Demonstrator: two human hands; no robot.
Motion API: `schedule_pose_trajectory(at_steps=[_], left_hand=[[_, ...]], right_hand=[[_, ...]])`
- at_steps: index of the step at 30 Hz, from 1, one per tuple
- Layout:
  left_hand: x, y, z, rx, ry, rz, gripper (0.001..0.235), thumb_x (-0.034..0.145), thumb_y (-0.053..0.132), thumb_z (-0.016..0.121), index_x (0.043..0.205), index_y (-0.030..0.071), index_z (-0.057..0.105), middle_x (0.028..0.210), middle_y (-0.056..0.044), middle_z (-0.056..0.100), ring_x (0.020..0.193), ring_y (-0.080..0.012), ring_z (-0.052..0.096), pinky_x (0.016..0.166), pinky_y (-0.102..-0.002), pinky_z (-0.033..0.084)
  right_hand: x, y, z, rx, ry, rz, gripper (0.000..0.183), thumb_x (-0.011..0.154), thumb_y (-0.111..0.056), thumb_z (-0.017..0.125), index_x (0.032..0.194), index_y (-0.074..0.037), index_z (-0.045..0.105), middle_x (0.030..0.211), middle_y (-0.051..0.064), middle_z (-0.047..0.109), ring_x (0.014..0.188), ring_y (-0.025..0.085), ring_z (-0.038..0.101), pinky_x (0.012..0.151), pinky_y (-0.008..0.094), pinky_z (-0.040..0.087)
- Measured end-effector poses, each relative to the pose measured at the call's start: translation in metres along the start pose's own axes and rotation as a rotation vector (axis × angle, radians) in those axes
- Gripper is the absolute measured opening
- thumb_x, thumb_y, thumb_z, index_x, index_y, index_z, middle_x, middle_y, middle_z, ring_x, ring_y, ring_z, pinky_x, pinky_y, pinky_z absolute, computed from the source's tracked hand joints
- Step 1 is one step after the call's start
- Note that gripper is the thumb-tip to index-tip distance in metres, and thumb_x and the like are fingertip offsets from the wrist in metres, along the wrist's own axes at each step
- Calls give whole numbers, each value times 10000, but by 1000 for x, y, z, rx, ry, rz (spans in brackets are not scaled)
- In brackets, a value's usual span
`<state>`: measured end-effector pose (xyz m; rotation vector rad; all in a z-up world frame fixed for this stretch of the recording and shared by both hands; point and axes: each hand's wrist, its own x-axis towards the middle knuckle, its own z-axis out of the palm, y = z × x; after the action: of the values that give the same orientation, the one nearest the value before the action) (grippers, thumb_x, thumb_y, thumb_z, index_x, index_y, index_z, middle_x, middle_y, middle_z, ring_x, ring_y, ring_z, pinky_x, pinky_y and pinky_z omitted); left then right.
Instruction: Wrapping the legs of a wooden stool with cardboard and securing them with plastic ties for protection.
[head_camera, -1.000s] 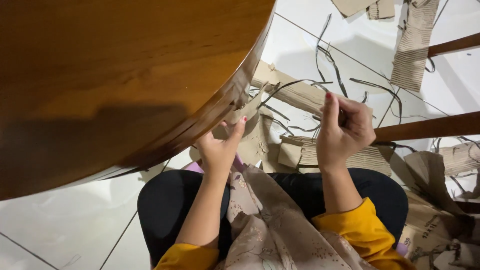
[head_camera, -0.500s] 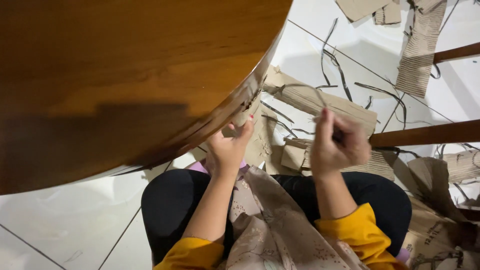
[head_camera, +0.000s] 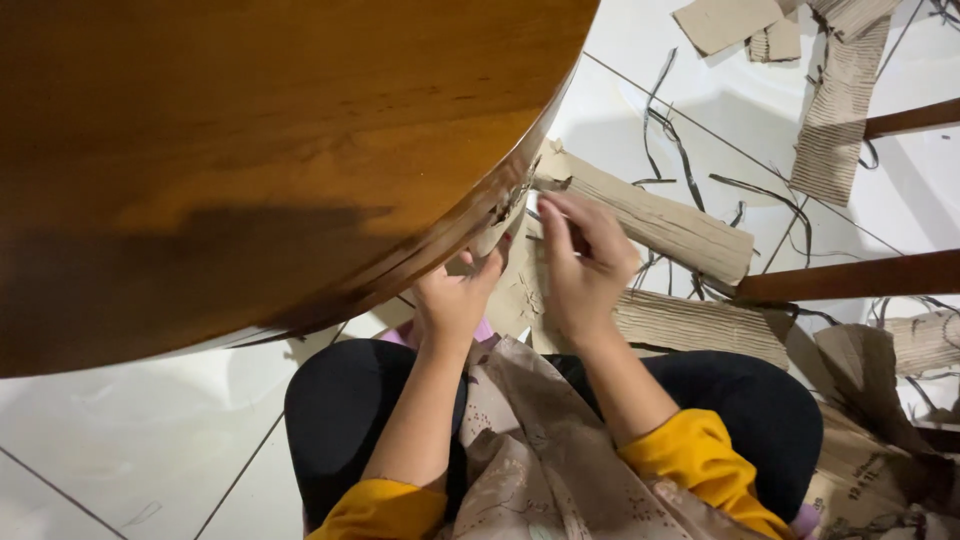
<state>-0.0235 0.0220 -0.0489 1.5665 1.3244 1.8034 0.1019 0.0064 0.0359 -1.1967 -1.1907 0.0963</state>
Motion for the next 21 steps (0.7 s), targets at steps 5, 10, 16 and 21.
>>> schedule_pose_trajectory(at_steps=[5, 10, 16, 21], left_hand=[[-2, -5, -3, -197, -45, -106, 431, 736, 199, 934, 1081, 31, 738, 1007, -135, 731, 930, -239, 707, 714, -418, 600], [-42, -71, -8, -199, -149, -404, 454, 930, 270, 795, 1288, 29, 652, 1312, -163, 641, 1240, -322, 603, 991, -571, 538], [-38, -95, -5, -171, -140, -636, 480, 839, 66, 754, 1297, -3, 628, 1316, -177, 635, 1276, -323, 577, 1103, -533, 444], [-25, -97, -4, -142, -72, -577, 460, 826, 36, 750, 1272, -5, 646, 1280, -164, 653, 1241, -302, 598, 1065, -501, 467]], right_hand=[[6, 2, 17, 71, -80, 58, 93, 995, 21, 671, 1024, 2, 757, 972, 167, 764, 873, 334, 737, 816, 445, 562], [18, 31, 17, 212, -315, 225, 190, 1001, 36, 582, 1008, -6, 767, 947, 138, 746, 854, 185, 641, 848, 431, 546], [39, 76, 18, 416, -661, 311, 270, 1014, -79, 670, 750, -85, 727, 658, 20, 625, 658, 132, 549, 737, 295, 517], [41, 72, 24, 459, -718, 300, 394, 1040, -113, 659, 650, -85, 612, 580, 19, 520, 598, 123, 462, 662, 263, 445]])
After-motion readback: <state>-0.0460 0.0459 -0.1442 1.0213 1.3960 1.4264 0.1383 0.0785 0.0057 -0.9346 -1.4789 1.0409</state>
